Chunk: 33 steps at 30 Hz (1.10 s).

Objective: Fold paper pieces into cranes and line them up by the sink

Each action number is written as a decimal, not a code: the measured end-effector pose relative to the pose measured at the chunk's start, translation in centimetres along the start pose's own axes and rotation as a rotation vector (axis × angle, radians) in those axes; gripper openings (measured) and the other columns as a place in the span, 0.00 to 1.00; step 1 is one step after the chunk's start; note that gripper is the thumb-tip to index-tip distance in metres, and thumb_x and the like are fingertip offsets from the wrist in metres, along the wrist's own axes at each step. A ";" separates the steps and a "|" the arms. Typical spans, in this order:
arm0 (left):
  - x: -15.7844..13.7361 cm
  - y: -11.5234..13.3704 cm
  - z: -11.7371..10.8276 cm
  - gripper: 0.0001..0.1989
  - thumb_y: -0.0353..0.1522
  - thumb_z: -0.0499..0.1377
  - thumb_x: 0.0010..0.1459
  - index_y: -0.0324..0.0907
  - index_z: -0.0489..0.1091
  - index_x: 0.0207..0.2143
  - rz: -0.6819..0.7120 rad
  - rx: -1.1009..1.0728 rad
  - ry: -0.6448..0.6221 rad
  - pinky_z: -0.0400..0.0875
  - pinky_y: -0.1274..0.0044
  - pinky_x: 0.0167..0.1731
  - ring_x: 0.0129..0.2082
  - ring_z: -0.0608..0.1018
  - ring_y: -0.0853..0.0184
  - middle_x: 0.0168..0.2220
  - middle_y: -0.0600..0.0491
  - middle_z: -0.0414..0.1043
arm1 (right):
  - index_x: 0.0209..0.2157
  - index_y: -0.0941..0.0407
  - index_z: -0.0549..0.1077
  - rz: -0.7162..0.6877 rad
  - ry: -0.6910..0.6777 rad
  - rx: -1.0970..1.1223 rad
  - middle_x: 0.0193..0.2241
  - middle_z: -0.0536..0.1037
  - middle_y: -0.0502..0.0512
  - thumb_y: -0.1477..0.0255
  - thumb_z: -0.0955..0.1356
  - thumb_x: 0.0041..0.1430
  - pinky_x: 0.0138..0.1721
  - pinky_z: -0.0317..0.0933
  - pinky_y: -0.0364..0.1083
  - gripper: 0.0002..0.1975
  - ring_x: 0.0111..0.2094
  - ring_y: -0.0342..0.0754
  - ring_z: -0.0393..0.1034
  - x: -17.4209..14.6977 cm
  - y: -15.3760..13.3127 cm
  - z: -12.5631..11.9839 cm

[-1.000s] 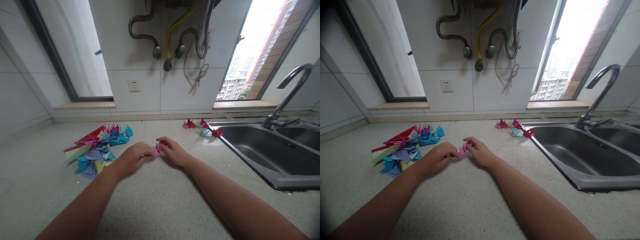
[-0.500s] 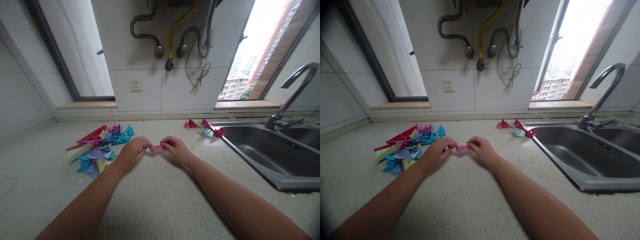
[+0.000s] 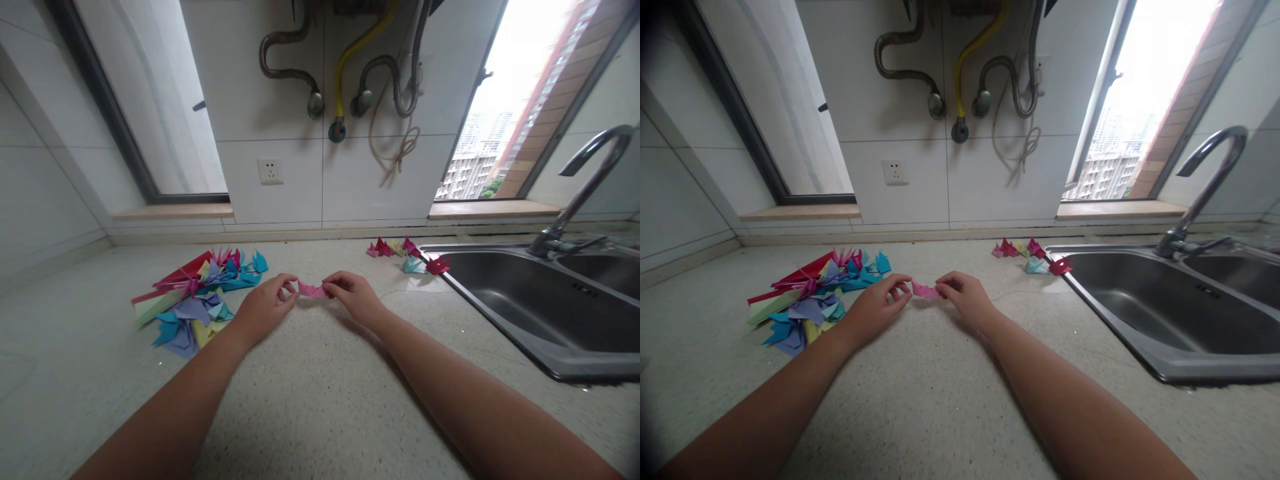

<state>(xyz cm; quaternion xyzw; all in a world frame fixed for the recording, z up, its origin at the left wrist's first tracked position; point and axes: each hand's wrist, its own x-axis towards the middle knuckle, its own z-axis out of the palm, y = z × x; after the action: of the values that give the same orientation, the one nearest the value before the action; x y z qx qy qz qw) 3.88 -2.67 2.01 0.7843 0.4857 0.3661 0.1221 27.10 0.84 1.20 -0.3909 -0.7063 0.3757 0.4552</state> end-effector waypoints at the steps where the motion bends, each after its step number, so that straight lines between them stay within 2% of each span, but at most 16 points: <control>1: 0.0 0.0 0.1 0.17 0.38 0.56 0.61 0.44 0.67 0.51 -0.006 -0.011 -0.009 0.67 0.76 0.33 0.32 0.74 0.69 0.40 0.51 0.73 | 0.36 0.59 0.76 0.001 -0.003 0.007 0.30 0.78 0.55 0.67 0.70 0.55 0.36 0.63 0.45 0.10 0.31 0.45 0.70 0.0 0.0 0.0; 10: -0.1 -0.2 0.3 0.22 0.39 0.59 0.59 0.44 0.65 0.54 0.016 -0.041 -0.049 0.68 0.75 0.36 0.33 0.75 0.67 0.39 0.50 0.75 | 0.36 0.59 0.75 -0.009 -0.044 0.040 0.28 0.77 0.54 0.66 0.70 0.55 0.35 0.64 0.45 0.11 0.30 0.44 0.70 -0.1 0.3 0.3; 14: -0.1 -0.4 0.4 0.21 0.37 0.58 0.59 0.44 0.65 0.55 0.018 -0.048 -0.041 0.67 0.75 0.36 0.33 0.75 0.67 0.38 0.50 0.75 | 0.36 0.59 0.74 -0.013 -0.069 0.018 0.28 0.77 0.54 0.65 0.69 0.56 0.35 0.64 0.45 0.11 0.30 0.44 0.70 -0.2 0.4 0.3; 26: 0.3 -0.9 0.8 0.19 0.40 0.56 0.61 0.44 0.70 0.52 -0.026 -0.043 0.003 0.65 0.76 0.33 0.30 0.74 0.68 0.35 0.52 0.75 | 0.36 0.58 0.75 -0.020 -0.106 -0.071 0.26 0.75 0.52 0.65 0.69 0.57 0.32 0.61 0.44 0.11 0.28 0.43 0.68 -0.2 0.8 0.1; 33: 0.4 -1.3 1.1 0.19 0.40 0.57 0.60 0.44 0.70 0.52 -0.042 -0.055 0.018 0.65 0.76 0.32 0.30 0.74 0.67 0.34 0.52 0.75 | 0.38 0.59 0.76 -0.014 -0.132 -0.029 0.28 0.76 0.53 0.66 0.69 0.56 0.33 0.62 0.43 0.11 0.29 0.43 0.68 -0.2 0.9 0.2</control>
<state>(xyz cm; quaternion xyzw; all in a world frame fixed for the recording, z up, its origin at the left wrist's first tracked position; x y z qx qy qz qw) 3.88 -1.51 0.74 0.7667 0.4930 0.3840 0.1470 27.13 1.05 0.25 -0.3670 -0.7429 0.3871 0.4044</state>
